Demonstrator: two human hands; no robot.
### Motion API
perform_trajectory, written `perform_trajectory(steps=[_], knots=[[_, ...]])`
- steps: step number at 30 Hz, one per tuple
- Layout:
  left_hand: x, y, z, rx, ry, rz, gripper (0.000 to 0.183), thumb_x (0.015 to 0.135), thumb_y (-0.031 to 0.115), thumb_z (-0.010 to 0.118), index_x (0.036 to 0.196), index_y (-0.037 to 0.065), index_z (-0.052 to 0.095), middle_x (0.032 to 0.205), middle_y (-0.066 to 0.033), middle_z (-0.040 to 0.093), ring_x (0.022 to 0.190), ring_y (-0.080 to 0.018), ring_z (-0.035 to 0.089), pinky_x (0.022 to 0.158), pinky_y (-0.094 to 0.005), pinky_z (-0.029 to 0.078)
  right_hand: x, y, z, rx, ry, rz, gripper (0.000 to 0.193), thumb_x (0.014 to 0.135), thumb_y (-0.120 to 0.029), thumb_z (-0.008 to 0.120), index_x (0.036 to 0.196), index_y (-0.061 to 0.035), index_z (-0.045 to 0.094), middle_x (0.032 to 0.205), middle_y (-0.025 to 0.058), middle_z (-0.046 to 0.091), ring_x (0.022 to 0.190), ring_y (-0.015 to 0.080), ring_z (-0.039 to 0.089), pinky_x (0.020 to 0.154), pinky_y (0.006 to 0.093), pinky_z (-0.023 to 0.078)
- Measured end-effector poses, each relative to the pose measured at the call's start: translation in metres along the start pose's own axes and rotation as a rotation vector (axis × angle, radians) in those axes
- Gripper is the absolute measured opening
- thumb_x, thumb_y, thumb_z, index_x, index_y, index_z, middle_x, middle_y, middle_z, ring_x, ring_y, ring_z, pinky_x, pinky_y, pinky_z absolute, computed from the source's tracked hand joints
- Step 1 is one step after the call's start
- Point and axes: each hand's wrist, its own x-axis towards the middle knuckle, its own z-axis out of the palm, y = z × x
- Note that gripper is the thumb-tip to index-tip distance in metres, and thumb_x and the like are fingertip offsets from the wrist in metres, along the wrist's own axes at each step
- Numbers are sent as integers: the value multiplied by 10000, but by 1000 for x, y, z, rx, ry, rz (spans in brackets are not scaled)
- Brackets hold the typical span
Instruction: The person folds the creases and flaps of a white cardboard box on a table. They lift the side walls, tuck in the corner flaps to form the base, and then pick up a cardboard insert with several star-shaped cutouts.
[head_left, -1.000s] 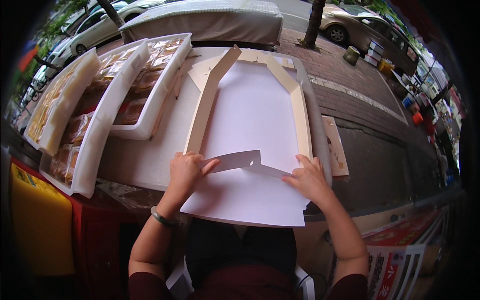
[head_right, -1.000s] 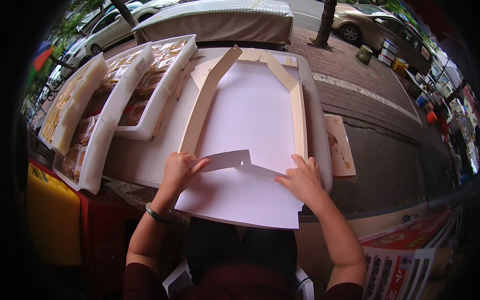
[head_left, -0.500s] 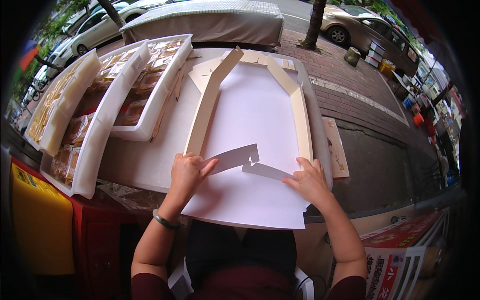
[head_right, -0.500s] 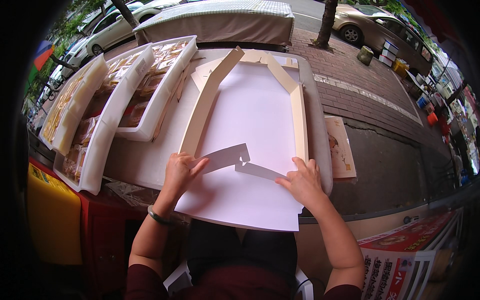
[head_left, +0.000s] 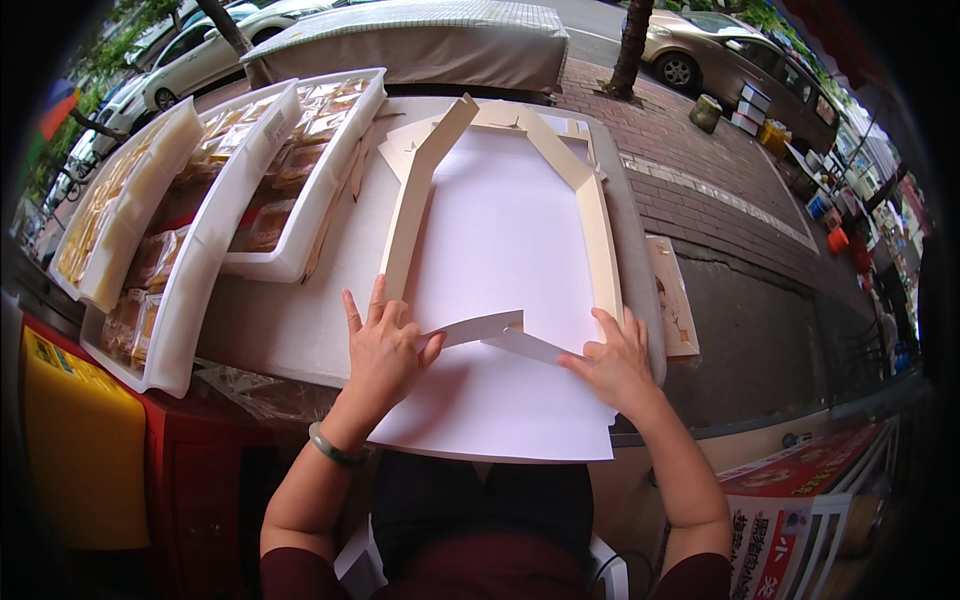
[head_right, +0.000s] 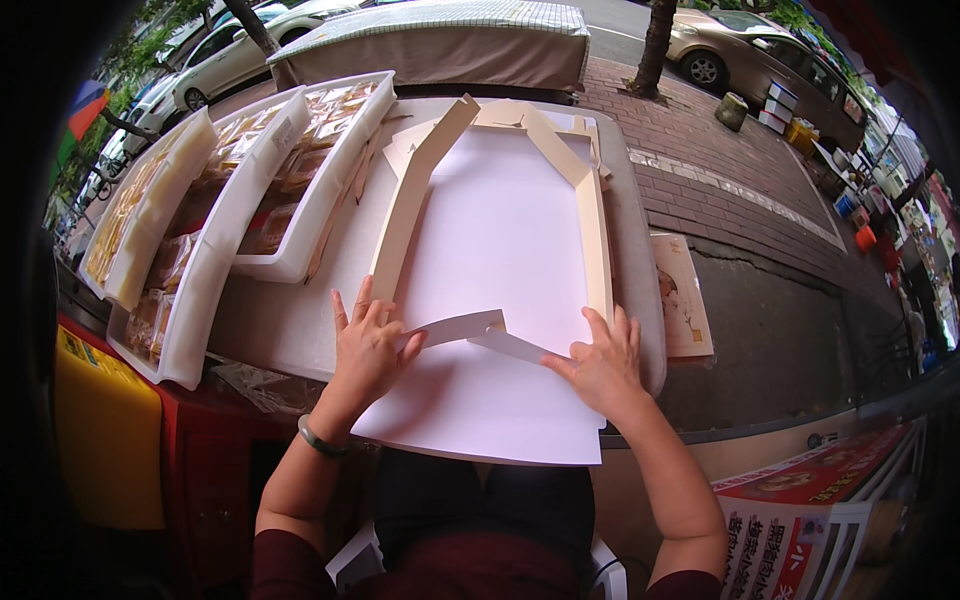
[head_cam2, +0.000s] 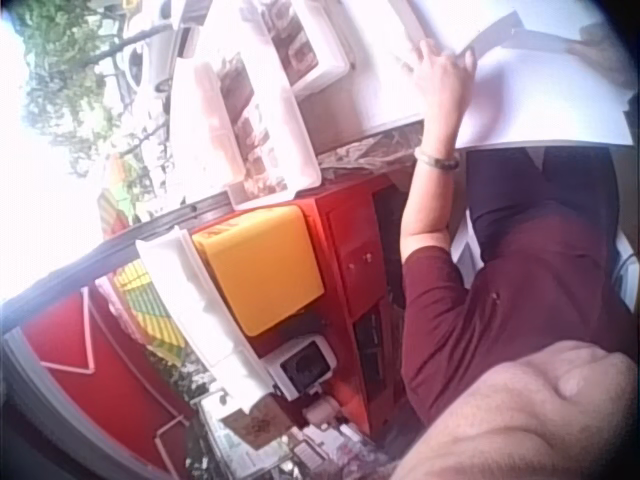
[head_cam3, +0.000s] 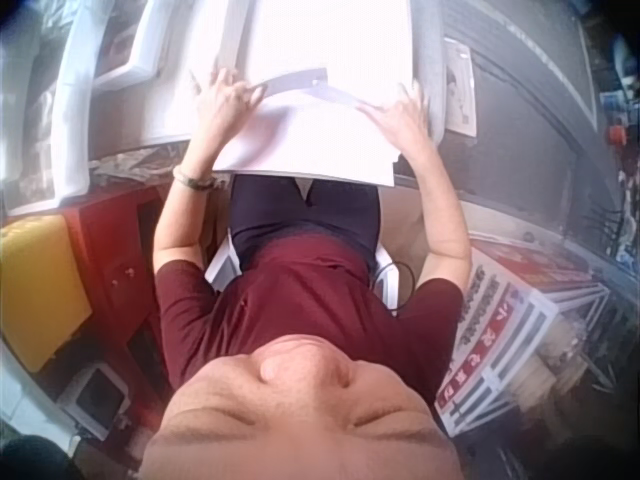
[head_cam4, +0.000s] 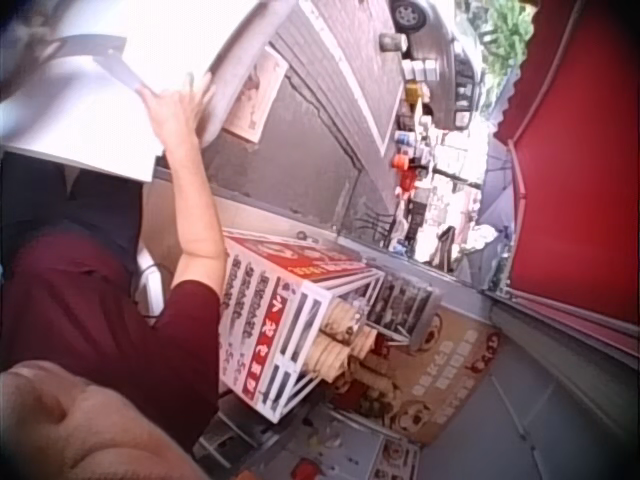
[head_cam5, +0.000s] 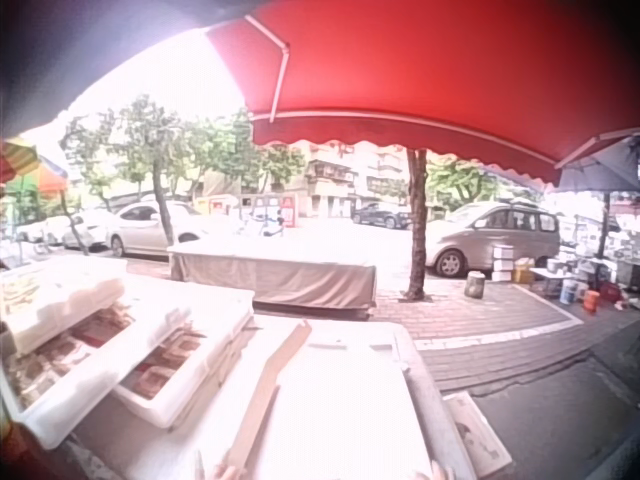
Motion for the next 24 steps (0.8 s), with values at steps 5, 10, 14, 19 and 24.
perform_trajectory(steps=[5, 10, 14, 19, 24], knots=[[0, 1, 4, -117, 58, 275, 503, 935, 52, 595, 1428, 90, 508, 1099, -132, 627, 1126, -331, 622, 1046, -533, 431, 2, -5, 9, -33, 76, -57, 553, 895, -536, 676, 764, -3, 742, 1482, 267, 451, 1482, 512, 161, 1124, 756, 72], [14, 18, 4, -309, 16, 386, 598, 902, -5, 577, 1470, 162, 497, 941, -75, 638, 767, -243, 629, 673, -377, 494, 3, -13, 6, -189, 178, -158, 418, 867, -441, 732, 791, -30, 725, 1419, 232, 507, 1462, 467, 238, 1139, 741, 82], [19, 24, 9, -332, 67, 391, 577, 886, 13, 590, 1425, 217, 571, 744, -30, 593, 661, -209, 606, 603, -364, 467, 11, -24, 9, -69, 123, -234, 277, 861, -316, 761, 855, -45, 701, 1175, 115, 666, 1295, 328, 522, 1153, 707, 140], [19, 25, 6, -310, 47, 385, 552, 893, 18, 559, 1394, 244, 610, 705, -27, 570, 626, -204, 598, 575, -347, 441, 28, -47, 20, 208, 191, -302, 137, 865, -159, 739, 826, -55, 659, 737, 108, 663, 663, 304, 661, 620, 408, 544], [14, 21, 8, -314, 41, 377, 516, 893, 26, 565, 1346, 254, 654, 674, -24, 561, 606, -204, 590, 563, -347, 430, 29, -54, 26, 173, 226, -254, 112, 864, -142, 731, 817, -68, 661, 692, 98, 650, 673, 283, 664, 609, 401, 543]])
